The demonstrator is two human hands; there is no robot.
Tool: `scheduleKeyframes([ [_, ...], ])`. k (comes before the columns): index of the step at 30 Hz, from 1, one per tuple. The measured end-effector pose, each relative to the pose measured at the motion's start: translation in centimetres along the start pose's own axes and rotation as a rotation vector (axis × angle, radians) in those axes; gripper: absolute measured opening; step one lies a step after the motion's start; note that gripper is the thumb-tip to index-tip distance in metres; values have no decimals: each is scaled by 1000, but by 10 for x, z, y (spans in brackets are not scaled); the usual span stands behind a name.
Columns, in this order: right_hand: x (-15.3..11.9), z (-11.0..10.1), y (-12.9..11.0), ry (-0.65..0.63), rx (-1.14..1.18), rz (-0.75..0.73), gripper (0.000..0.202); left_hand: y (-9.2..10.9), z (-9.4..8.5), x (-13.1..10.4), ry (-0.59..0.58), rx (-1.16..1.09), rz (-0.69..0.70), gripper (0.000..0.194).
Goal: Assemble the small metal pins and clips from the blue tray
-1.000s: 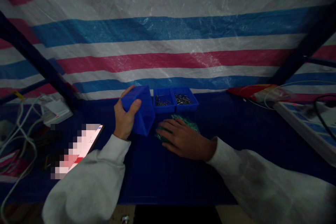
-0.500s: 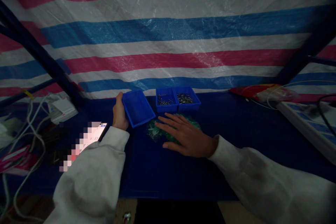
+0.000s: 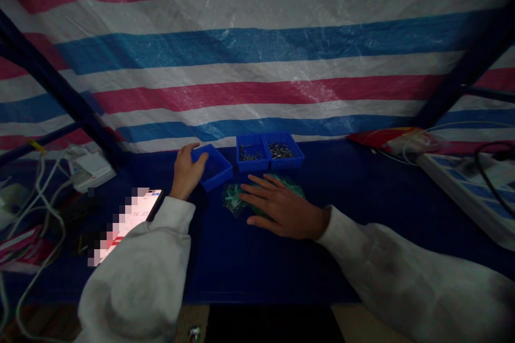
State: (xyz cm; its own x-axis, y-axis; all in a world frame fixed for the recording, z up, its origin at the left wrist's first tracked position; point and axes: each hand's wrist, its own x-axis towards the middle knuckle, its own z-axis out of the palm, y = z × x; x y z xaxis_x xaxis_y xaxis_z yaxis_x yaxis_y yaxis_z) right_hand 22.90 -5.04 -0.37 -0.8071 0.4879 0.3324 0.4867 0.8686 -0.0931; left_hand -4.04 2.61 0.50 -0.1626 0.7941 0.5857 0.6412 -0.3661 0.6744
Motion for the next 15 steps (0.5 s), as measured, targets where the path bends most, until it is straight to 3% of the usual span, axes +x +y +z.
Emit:
scheduleKeyframes([
  [3, -1, -5, 9, 100, -46, 32, 47, 29, 1, -11, 18, 276, 206, 27],
  [6, -3, -12, 25, 213, -81, 117, 36, 44, 8, -24, -198, 358, 245, 29],
  [10, -6, -19, 48, 255, -146, 293, 35, 39, 18, -33, -367, 458, 300, 24],
  [15, -11, -19, 61, 194, -156, 355, 40, 28, 21, -31, -384, 396, 348, 34],
])
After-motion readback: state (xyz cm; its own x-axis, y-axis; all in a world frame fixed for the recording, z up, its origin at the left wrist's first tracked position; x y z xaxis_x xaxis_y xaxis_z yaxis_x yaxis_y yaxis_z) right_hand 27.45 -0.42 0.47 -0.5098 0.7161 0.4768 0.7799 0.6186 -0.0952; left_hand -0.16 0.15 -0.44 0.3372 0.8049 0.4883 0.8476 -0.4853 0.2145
